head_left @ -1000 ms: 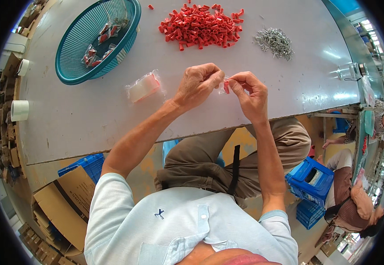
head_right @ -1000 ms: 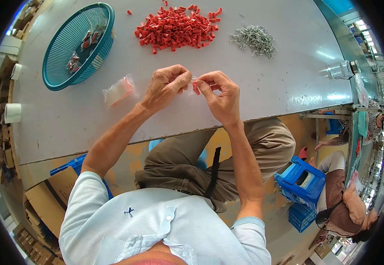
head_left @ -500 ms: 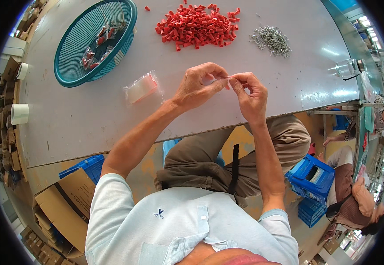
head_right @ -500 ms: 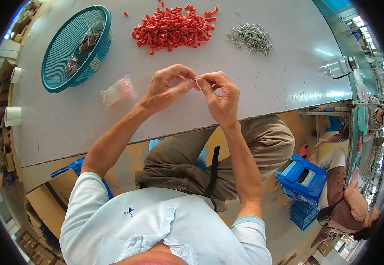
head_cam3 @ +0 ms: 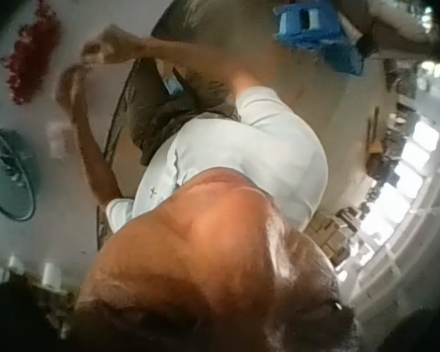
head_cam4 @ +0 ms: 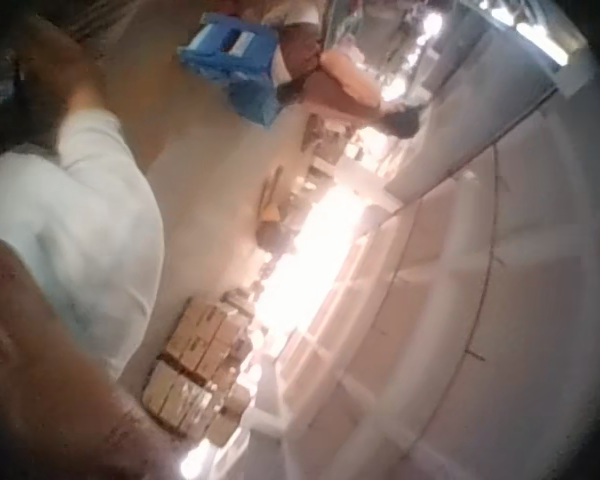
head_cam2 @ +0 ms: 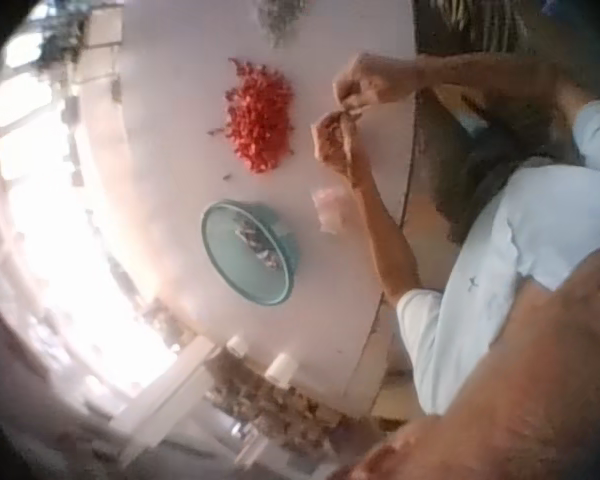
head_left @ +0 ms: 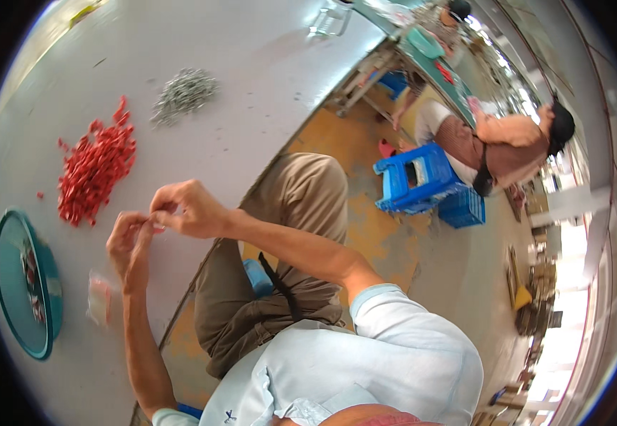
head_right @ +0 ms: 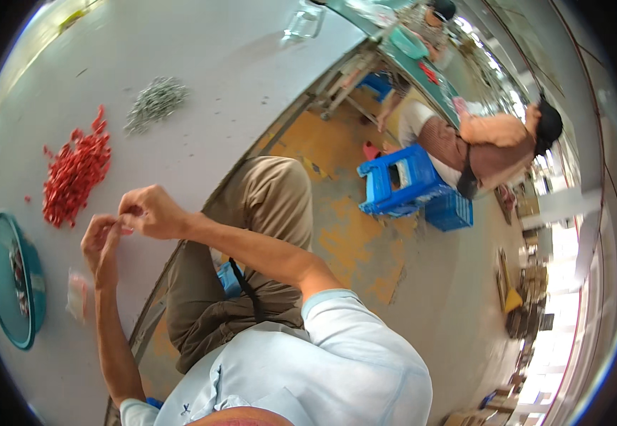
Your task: The person packs hardware parts by placing screws and plastic anchors into small plastic bags and sealing the bags by hand.
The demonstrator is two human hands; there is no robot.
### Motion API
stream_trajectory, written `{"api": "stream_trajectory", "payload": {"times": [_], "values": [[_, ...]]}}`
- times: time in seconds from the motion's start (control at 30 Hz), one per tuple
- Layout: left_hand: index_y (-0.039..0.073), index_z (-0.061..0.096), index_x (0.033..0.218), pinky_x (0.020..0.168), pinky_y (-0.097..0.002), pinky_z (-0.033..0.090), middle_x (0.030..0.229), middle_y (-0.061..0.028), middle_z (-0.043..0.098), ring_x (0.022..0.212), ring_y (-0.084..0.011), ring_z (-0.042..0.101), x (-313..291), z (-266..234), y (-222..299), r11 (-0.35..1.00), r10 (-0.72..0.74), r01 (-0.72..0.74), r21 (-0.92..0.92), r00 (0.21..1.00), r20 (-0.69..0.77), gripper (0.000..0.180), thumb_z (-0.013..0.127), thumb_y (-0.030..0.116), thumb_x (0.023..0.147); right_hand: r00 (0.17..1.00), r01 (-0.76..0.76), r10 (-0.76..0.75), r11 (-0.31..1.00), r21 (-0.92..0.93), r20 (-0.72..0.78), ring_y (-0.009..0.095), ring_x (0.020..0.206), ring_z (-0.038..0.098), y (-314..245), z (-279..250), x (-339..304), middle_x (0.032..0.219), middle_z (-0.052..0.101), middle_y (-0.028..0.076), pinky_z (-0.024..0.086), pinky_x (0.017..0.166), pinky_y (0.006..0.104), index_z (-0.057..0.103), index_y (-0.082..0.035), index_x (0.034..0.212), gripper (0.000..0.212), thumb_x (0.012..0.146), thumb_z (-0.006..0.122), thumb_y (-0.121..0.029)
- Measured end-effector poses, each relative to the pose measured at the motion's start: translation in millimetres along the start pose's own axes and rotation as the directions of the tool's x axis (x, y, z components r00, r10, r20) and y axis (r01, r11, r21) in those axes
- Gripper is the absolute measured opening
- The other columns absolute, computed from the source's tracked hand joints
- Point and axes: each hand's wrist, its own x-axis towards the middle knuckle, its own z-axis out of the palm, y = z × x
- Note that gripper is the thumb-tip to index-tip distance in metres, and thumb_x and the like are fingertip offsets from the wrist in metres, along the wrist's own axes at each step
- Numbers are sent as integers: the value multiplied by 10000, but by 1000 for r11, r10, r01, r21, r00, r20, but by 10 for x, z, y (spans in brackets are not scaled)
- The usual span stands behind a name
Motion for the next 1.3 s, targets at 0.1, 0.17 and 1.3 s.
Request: {"api": "stream_trajectory", "payload": {"times": [0.1, 0.17, 1.3], "values": [[-38, 644, 1020, 848, -297, 565, 1016, -39, 581, 902, -134, 653, -28, -15, -66, 998, 58, -60, 37, 998, 35, 35, 647, -17, 992, 997, -31, 28, 999, 32, 72, 146, 780, 700, -16, -30, -52, 848, 751, 115, 568, 731, 307, 737, 33, 964, 103, 901, 731, -50], [-34, 637, 1043, 846, -308, 554, 1054, -39, 551, 897, -132, 656, -25, -43, -95, 991, 83, -88, 98, 995, 55, 69, 641, 25, 1008, 991, -47, 37, 996, 76, 132, 139, 783, 696, -29, -42, -58, 839, 744, 109, 566, 725, 306, 735, 32, 957, 95, 901, 726, -44], [-21, 737, 1015, 752, -291, 567, 918, -68, 704, 808, -148, 695, 53, 62, 83, 909, 52, -80, -409, 996, -79, 107, 756, 54, 941, 950, -220, 202, 974, 53, 236, 77, 709, 612, -383, -236, 236, 840, 701, 18, 489, 622, 231, 735, 10, 1063, 107, 995, 711, -70]]}}
